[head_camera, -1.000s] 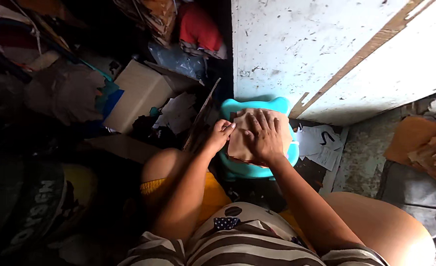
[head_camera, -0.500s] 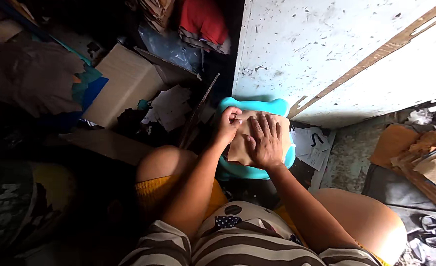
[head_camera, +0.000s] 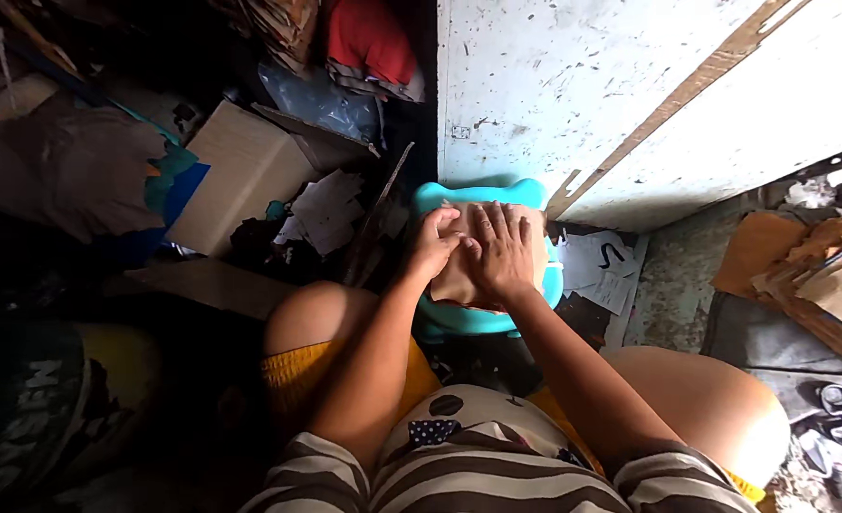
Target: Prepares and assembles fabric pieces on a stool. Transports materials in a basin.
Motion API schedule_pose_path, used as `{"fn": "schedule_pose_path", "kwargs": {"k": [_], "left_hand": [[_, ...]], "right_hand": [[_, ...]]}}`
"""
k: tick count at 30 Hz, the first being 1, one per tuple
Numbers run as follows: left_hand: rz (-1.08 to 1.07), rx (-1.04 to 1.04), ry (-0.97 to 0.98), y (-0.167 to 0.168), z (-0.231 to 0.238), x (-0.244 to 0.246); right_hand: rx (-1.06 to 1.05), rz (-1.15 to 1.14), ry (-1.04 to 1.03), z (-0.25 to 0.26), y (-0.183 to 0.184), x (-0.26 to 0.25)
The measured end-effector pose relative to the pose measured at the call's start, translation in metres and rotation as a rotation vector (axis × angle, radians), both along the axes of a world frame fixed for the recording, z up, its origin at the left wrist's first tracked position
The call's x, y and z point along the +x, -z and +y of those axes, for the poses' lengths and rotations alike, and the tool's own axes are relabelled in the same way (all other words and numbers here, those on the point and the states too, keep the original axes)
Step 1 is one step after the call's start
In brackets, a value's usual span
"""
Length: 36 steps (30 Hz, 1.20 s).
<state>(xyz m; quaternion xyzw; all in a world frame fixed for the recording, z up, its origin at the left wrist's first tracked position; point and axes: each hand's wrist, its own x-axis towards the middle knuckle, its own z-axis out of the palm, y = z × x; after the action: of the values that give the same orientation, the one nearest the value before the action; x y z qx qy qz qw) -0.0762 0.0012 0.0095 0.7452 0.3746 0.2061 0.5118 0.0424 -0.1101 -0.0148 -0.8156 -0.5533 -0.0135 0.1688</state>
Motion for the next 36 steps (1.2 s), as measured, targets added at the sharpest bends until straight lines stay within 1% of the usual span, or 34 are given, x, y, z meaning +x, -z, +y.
{"fn": "schedule_pose_path", "kwargs": {"k": [3,4,6,8,10,12,15,16,18,20,24,26,28,29,32,34,36], "left_hand": [[0.079,0.002,-0.026,-0.021,-0.013,-0.007],[0.079,0.004,-0.022,-0.027,-0.013,-0.009],[0.038,0.048,-0.01,-0.038,-0.011,-0.011],[-0.01,0.178,-0.002,-0.046,-0.008,-0.005],[0.018,0.377,0.046,-0.054,-0.014,0.011],[0.078,0.587,0.221,-0.047,-0.024,0.032],[0.261,0.872,0.476,-0.018,-0.043,0.055],[0.287,0.936,0.52,-0.007,-0.046,0.059],[0.327,1.017,0.533,0.004,-0.044,0.062],[0.313,1.024,0.514,0.01,-0.036,0.063],[0.31,1.074,0.532,0.014,-0.035,0.061],[0.323,1.03,0.557,0.01,-0.036,0.061],[0.331,0.922,0.576,-0.005,-0.04,0.063],[0.305,0.873,0.578,-0.015,-0.043,0.068],[0.181,0.751,0.622,-0.041,-0.059,0.096],[0.09,0.699,0.706,-0.056,-0.077,0.129],[0.042,0.607,0.823,-0.066,-0.1,0.169]], "right_hand": [[0.014,0.141,-0.043,-0.004,-0.015,0.006],[0.045,0.212,-0.052,-0.006,-0.024,0.013],[0.123,0.279,-0.043,-0.016,-0.043,0.035],[0.16,0.28,0.012,-0.031,-0.065,0.066],[0.171,0.256,0.112,-0.049,-0.081,0.1],[0.152,0.241,0.228,-0.067,-0.094,0.128],[0.142,0.223,0.37,-0.092,-0.102,0.157],[0.141,0.215,0.404,-0.102,-0.102,0.166],[0.124,0.241,0.479,-0.126,-0.104,0.187],[0.14,0.288,0.578,-0.154,-0.108,0.208],[0.157,0.207,0.881,-0.221,-0.115,0.25],[0.129,0.186,1.059,-0.248,-0.106,0.266],[0.062,0.189,1.189,-0.267,-0.09,0.277],[0.038,0.182,1.218,-0.274,-0.083,0.28],[0.029,0.16,1.199,-0.287,-0.07,0.284],[0.053,0.197,1.168,-0.292,-0.072,0.287],[0.072,0.242,1.164,-0.298,-0.076,0.29]]}}
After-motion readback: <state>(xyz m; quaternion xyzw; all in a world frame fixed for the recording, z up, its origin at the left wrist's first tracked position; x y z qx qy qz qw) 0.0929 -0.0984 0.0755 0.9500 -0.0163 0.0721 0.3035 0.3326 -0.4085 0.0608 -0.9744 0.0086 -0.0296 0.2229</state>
